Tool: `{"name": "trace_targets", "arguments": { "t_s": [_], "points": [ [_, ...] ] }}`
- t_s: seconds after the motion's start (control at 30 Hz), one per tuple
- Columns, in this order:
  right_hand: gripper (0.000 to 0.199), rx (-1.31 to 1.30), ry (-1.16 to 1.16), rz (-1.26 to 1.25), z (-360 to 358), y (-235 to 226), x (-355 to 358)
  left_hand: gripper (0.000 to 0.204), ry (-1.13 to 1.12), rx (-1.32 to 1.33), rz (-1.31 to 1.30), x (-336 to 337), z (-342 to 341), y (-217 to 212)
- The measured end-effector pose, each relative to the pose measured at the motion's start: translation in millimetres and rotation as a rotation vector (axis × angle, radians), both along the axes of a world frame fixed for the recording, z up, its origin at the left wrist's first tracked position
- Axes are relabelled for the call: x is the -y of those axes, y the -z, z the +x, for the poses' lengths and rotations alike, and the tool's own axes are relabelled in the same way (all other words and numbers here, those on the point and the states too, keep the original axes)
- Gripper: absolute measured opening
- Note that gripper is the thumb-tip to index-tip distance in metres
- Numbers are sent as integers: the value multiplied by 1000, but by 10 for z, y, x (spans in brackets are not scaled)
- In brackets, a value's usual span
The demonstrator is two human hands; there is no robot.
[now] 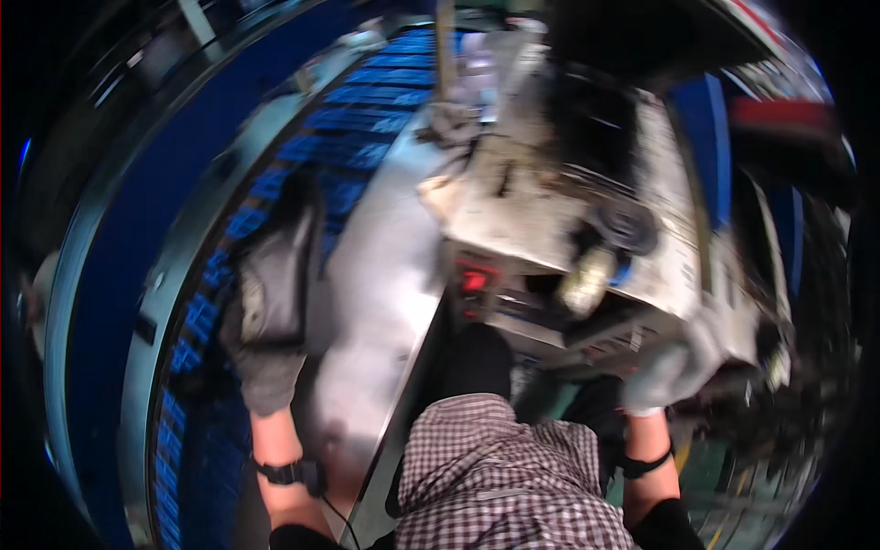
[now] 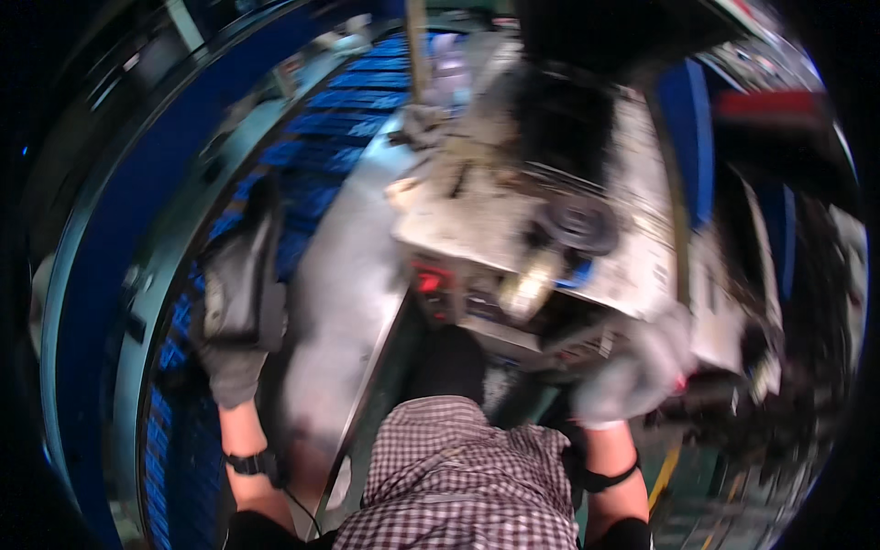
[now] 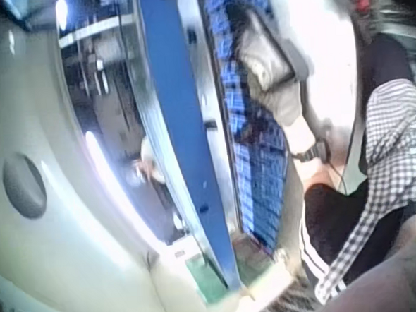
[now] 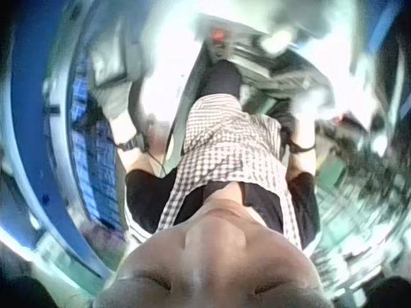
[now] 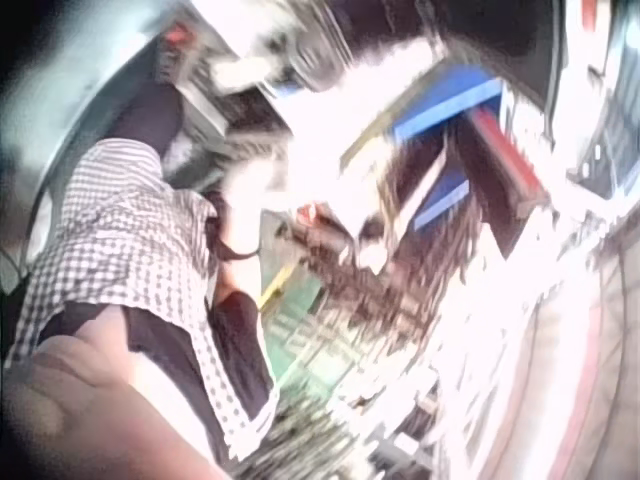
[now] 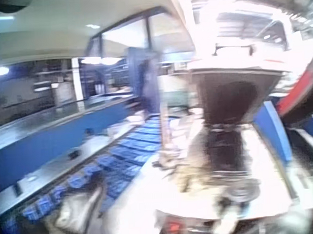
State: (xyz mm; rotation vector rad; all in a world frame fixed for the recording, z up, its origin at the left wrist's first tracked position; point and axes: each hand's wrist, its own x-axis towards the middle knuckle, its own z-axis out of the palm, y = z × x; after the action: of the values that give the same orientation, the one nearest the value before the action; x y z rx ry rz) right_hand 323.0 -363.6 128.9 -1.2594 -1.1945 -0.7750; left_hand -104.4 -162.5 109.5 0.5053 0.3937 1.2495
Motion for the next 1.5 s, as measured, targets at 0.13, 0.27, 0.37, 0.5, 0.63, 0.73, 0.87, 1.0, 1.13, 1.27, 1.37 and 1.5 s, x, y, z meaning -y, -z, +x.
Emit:
{"name": "trace_targets", "arguments": {
  "t_s": [0.13,0.27,0.37,0.5,0.63,0.73,0.87,1.0,1.13,1.27,1.37,1.5],
  "points": [
    [73,-86,-652,-575,-644,-870,-356,88,299,113,101,238,985,-595],
    [89,-750,-870,-510,-748,-950,-683,70,253,-86,355,271,2126,-736],
    [81,-795,-899,-340,-505,-1200,-657,60,551,-99,444,242,2310,-1172],
    [86,-926,-889,-198,275,-1244,-874,75,66,-787,1194,-206,2766,-1458],
    [64,-864,-505,-324,1205,-1414,-1276,64,-306,-765,1283,-309,3043,-2051],
    [58,-734,-321,-536,1481,-1408,-1744,38,-951,-795,1742,-633,3160,-2421],
    [57,-302,224,-885,1596,-1226,-2248,59,-794,-743,1664,-702,3542,-2867],
    [47,187,191,-1062,1352,-878,-2434,61,-1617,-790,2255,-915,3840,-3379],
    [46,220,122,-1003,1495,-689,-2346,65,-1034,-574,1917,-1012,4446,-3805],
    [57,170,21,-998,1521,-668,-2407,54,-309,-1348,1961,-984,4814,-4028],
    [63,196,-63,-970,1655,-620,-2339,52,-461,-1232,1918,-1113,5022,-4003],
    [70,148,-44,-988,1428,-924,-2115,54,-338,-1337,1914,-1243,4844,-4000]
  ]
}}
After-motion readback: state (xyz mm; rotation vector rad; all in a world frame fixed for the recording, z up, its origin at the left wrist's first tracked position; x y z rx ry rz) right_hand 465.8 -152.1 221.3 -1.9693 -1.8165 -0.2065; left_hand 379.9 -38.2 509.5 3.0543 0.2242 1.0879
